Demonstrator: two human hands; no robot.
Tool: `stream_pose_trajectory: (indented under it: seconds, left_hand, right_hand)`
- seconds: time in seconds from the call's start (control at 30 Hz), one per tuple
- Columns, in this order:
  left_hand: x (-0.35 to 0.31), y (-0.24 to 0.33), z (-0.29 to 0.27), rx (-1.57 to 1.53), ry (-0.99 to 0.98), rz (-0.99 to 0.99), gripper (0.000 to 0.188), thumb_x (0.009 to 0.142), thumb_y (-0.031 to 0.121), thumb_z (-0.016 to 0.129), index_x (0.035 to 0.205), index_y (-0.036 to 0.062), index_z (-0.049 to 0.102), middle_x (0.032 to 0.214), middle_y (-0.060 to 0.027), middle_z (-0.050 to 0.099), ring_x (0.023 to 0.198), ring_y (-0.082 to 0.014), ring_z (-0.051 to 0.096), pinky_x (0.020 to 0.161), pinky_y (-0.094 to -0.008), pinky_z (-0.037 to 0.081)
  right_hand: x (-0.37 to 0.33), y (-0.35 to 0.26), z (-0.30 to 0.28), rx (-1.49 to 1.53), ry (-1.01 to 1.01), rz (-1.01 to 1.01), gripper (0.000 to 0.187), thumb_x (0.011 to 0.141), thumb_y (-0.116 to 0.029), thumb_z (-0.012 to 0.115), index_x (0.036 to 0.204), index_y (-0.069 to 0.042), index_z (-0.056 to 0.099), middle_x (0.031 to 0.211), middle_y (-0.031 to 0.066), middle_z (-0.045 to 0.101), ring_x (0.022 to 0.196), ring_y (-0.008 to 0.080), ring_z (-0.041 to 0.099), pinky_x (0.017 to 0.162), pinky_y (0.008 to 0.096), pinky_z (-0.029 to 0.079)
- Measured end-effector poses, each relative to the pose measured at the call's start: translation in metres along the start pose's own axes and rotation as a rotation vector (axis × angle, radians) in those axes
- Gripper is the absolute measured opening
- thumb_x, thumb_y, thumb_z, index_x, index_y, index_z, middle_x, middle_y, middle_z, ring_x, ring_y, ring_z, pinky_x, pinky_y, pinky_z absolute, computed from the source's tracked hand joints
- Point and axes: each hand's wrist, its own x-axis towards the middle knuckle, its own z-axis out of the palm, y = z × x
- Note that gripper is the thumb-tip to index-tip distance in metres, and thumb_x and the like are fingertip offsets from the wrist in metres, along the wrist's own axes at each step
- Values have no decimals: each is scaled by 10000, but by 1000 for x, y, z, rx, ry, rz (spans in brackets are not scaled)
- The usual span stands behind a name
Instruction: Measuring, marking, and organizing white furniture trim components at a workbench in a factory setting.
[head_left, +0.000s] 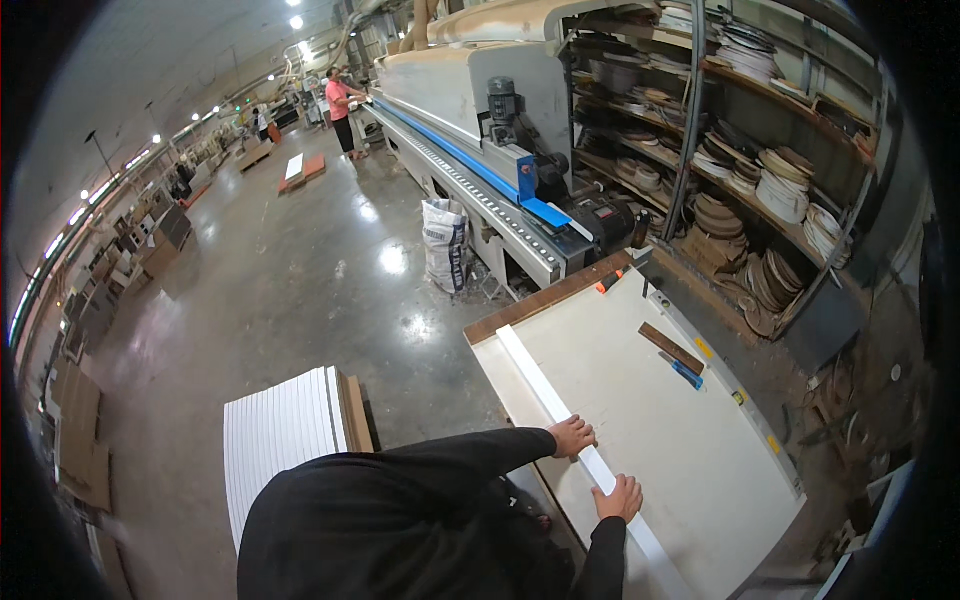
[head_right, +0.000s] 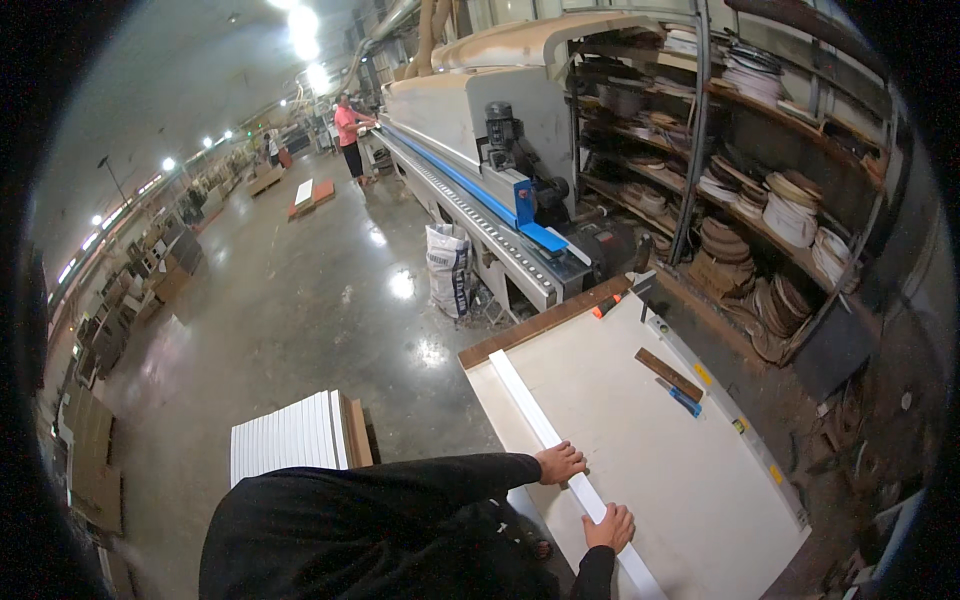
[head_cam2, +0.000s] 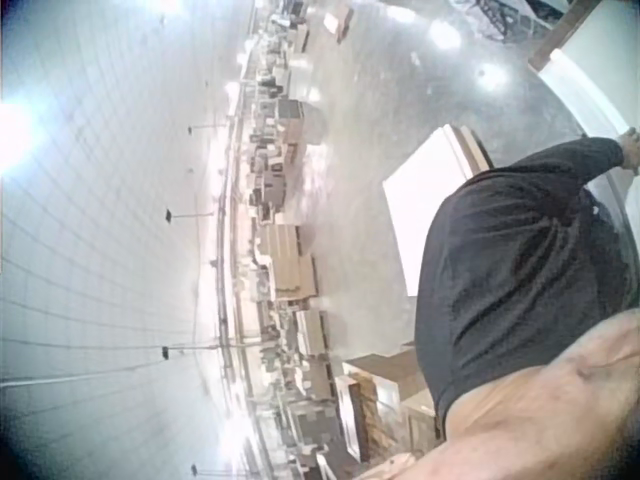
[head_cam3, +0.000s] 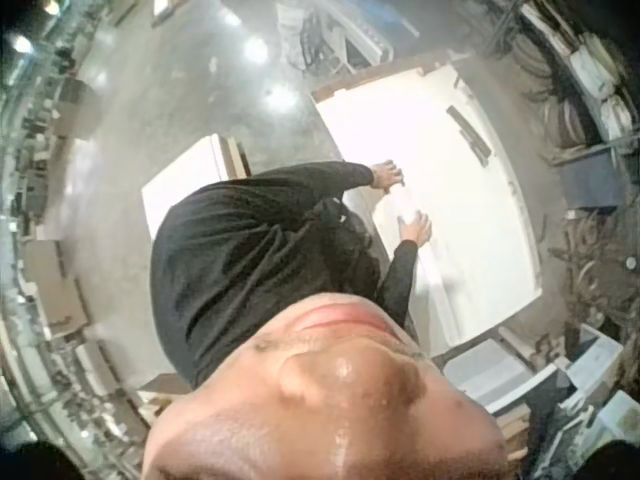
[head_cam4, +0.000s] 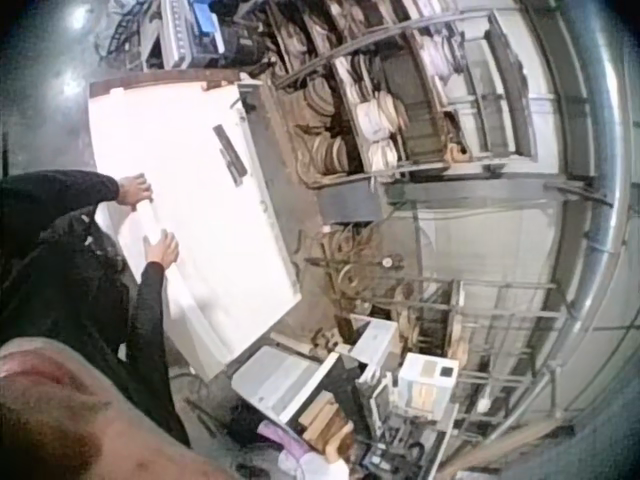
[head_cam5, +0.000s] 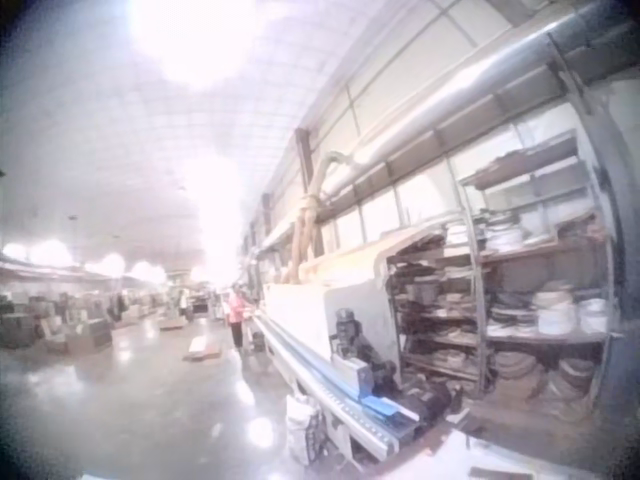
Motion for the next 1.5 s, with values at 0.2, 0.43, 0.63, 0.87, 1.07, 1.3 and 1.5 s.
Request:
stream_pose_trajectory:
  seconds: [0.2, 0.43, 0.63, 0.87, 1.07, 1.3, 1.5]
  left_hand:
    - [4, 8, 7, 54, 39, -38, 378, 948, 250, 625, 1289, 99, 565, 1190, -118, 610, 1170, -318, 608, 1095, -506, 434]
    - [0, 6, -9, 12, -28, -12, 479, 947, 317, 656, 1375, 124, 560, 1286, -126, 604, 1228, -349, 590, 1125, -527, 401]
    - [-2, 7, -22, -3, -63, -14, 551, 939, 309, 672, 1419, 80, 529, 1307, -143, 598, 1240, -360, 586, 1142, -525, 396]
    - [0, 7, -16, 14, -45, 5, 429, 943, 239, 639, 1317, 50, 546, 1258, -168, 604, 1195, -359, 599, 1113, -515, 403]
    - [-1, 5, -13, -4, 60, 30, 388, 919, 183, 625, 1258, 11, 553, 1224, -185, 609, 1186, -365, 599, 1116, -536, 396]
    - [1, -8, -15, -51, -37, 75, 499, 917, 255, 691, 1373, 82, 590, 1310, -155, 592, 1232, -347, 569, 1078, -535, 407]
    - [-3, -13, -17, -138, -8, 124, 575, 900, 310, 731, 1389, 67, 552, 1334, -151, 578, 1277, -344, 554, 1082, -525, 404]
  right_hand:
    - [-3, -4, -13, -5, 27, 15, 584, 667, -432, 932, 1085, -129, 658, 1125, 87, 611, 1143, 310, 570, 993, 474, 460]
    - [0, -6, -15, 29, 11, 0, 560, 699, -447, 917, 1082, -130, 659, 1129, 83, 604, 1171, 304, 562, 1002, 473, 447]
    - [0, -7, -20, 29, -17, 7, 553, 717, -432, 913, 1110, -126, 674, 1149, 76, 611, 1195, 294, 557, 1024, 469, 435]
    - [-2, -6, -23, 34, 2, -16, 538, 723, -409, 908, 1105, -122, 662, 1142, 73, 605, 1176, 296, 556, 1014, 469, 433]
    - [-1, -6, -23, 22, 43, -49, 532, 735, -410, 902, 1107, -120, 656, 1142, 72, 602, 1173, 293, 553, 1012, 470, 429]
    - [2, -15, -28, -22, -34, 17, 551, 730, -429, 906, 1116, -116, 668, 1157, 72, 604, 1174, 287, 552, 998, 458, 428]
    - [2, -19, -28, -49, -43, 29, 559, 713, -424, 918, 1108, -116, 672, 1142, 69, 612, 1159, 284, 557, 997, 457, 419]
